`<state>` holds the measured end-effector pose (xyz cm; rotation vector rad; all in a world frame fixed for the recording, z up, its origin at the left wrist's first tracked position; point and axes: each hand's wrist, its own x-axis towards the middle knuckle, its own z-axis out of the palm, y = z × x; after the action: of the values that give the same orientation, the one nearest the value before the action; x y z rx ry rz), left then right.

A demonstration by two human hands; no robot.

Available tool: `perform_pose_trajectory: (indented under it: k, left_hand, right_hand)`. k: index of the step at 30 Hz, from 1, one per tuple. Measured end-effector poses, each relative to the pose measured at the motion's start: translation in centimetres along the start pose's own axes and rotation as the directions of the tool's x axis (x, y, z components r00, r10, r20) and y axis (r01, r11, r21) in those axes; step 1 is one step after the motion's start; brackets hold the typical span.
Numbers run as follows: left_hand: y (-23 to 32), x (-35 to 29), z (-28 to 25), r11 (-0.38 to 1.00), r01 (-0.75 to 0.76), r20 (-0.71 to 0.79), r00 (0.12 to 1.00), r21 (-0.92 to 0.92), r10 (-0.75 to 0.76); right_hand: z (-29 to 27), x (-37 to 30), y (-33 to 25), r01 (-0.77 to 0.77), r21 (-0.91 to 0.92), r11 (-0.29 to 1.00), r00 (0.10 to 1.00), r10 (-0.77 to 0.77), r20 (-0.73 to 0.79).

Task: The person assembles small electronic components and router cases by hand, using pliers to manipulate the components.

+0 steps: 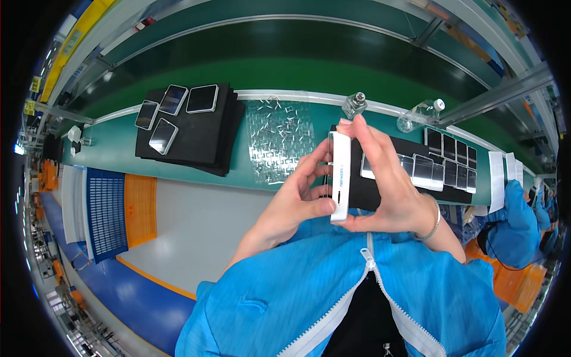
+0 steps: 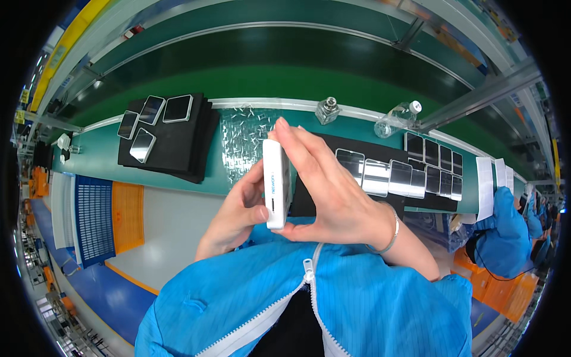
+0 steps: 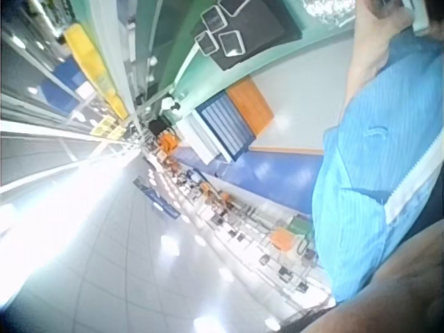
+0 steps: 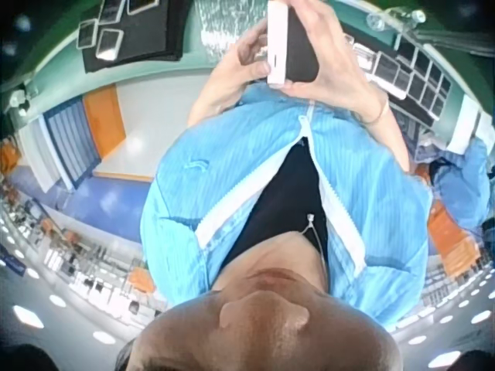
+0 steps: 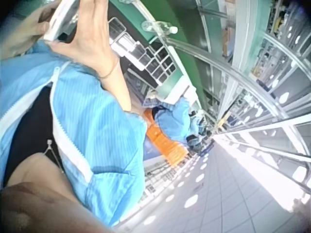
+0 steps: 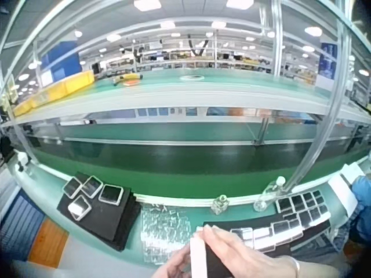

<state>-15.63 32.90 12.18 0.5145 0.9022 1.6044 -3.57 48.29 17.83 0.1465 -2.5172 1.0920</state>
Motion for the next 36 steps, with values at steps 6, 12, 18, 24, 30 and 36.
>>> perform_pose_trajectory:
  k: [6, 12, 18, 24, 30, 36]
  left_hand:
    - [0.6, 0.3, -0.4, 0.998, 0.042, -0.017, 0.999, -0.042, -0.042]
    - [-2.3, -0.7, -3.5, 0.941, 0.264, 0.018, 0.964, -0.211, -0.266]
    - [-8.5, -5.8, -8.4, 0.872, 0.234, -0.261, 0.892, -0.431, -0.368]
    - [-10.2, -5.8, -9.5, 0.901, 0.109, -0.497, 0.803, -0.42, -0.329]
    - [-10.0, -6.0, -9.6, 0.882, 0.075, -0.502, 0.798, -0.466, -0.333]
    - [-8.8, -6.1, -9.7, 0.892, -0.015, -0.535, 0.805, -0.452, -0.258]
  right_hand:
    - [0.0, 0.8, 0.3, 0.02, 0.006, 1.0, 1.0, -0.02, 0.001]
    - [2.7, 0.1, 2.0, -0.124, -0.005, 0.992, 0.972, 0.122, 0.2]
    - [7.2, 0.8, 15.2, -0.351, -0.127, 0.928, 0.936, 0.349, -0.036]
    - [14.4, 5.0, 27.1, -0.388, -0.337, 0.857, 0.882, 0.452, 0.133]
    - [18.7, 6.6, 28.8, -0.554, -0.244, 0.796, 0.8, 0.59, 0.106]
    - [19.3, 7.0, 29.0, -0.557, -0.281, 0.782, 0.79, 0.603, 0.11]
